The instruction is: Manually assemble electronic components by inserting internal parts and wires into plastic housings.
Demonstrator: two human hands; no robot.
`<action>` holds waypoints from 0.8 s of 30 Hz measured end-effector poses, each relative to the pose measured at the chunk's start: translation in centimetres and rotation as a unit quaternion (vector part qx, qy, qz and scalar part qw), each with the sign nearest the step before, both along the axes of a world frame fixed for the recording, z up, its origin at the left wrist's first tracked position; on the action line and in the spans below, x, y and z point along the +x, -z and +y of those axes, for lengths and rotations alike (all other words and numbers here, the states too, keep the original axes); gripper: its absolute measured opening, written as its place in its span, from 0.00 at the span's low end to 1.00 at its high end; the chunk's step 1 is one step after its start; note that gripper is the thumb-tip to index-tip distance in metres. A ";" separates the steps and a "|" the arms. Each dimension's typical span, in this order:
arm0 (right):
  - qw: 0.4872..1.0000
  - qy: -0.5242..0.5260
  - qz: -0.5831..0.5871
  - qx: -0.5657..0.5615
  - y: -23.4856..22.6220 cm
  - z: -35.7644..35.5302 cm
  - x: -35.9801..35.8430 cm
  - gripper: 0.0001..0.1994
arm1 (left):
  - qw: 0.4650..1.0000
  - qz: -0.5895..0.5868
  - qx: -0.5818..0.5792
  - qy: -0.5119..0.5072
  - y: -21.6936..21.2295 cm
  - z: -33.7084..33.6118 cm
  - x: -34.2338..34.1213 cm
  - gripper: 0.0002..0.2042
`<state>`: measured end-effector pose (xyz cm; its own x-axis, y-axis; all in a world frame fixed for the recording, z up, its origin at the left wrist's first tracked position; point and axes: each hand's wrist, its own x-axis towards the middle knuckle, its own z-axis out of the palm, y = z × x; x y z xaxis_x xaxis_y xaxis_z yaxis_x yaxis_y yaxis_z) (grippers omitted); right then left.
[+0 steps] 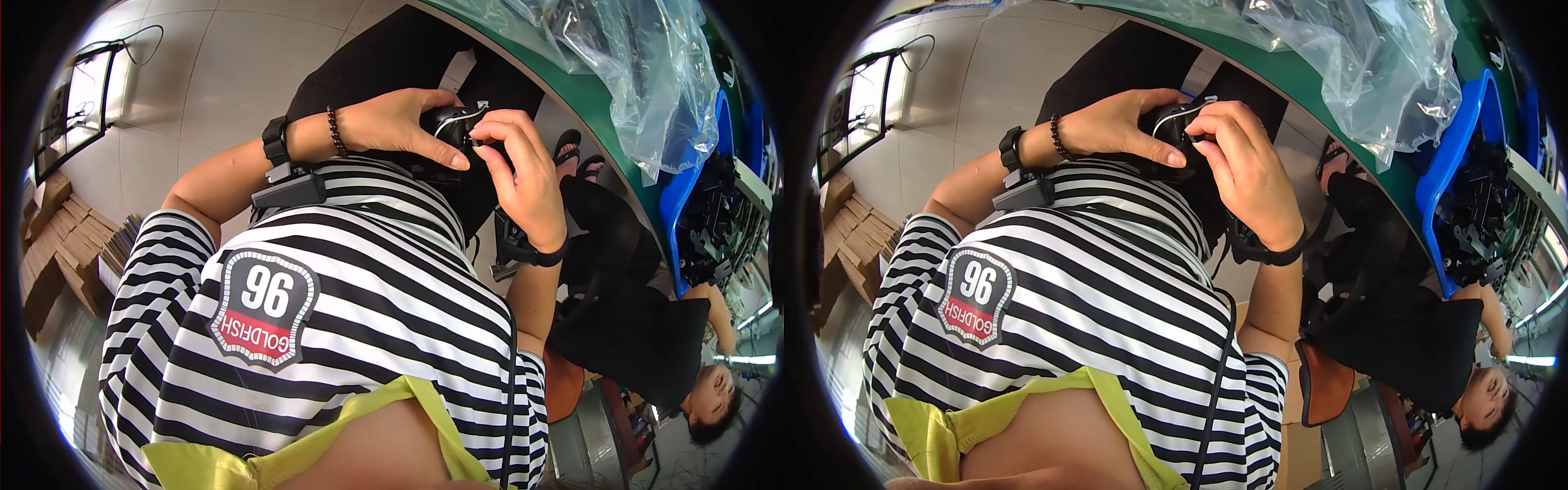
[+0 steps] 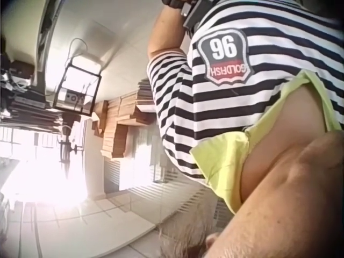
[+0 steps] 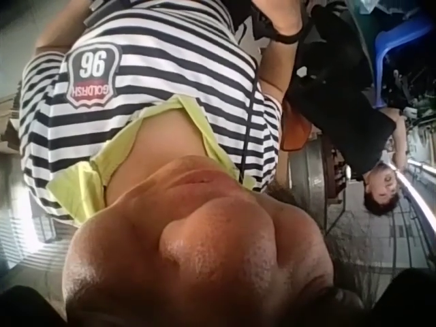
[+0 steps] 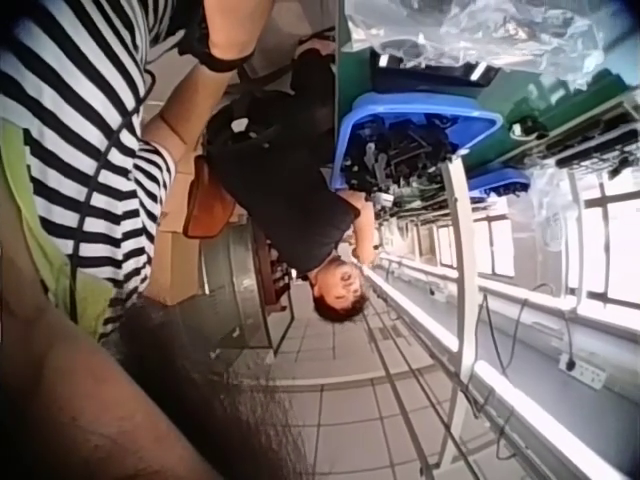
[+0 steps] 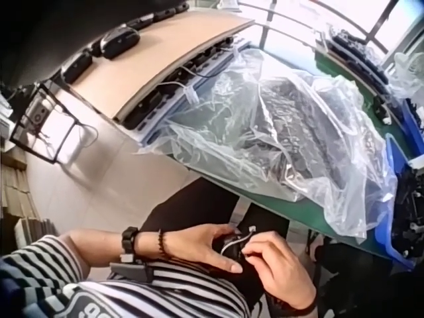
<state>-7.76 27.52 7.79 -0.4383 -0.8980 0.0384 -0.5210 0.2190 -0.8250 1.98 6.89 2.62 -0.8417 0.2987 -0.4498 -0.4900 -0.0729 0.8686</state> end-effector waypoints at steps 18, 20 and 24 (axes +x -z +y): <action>0.994 0.057 0.052 0.077 0.8 0.6 0.7 0.08 | 1.000 0.002 -0.019 0.000 0.4 0.6 0.0 0.36; 0.991 0.066 0.006 0.113 0.7 0.6 0.6 0.10 | 0.998 -0.007 0.053 -0.011 1.2 0.9 0.1 0.31; 0.976 0.065 -0.036 0.204 0.4 0.4 0.2 0.12 | 0.997 -0.003 0.082 0.002 1.5 0.8 0.3 0.26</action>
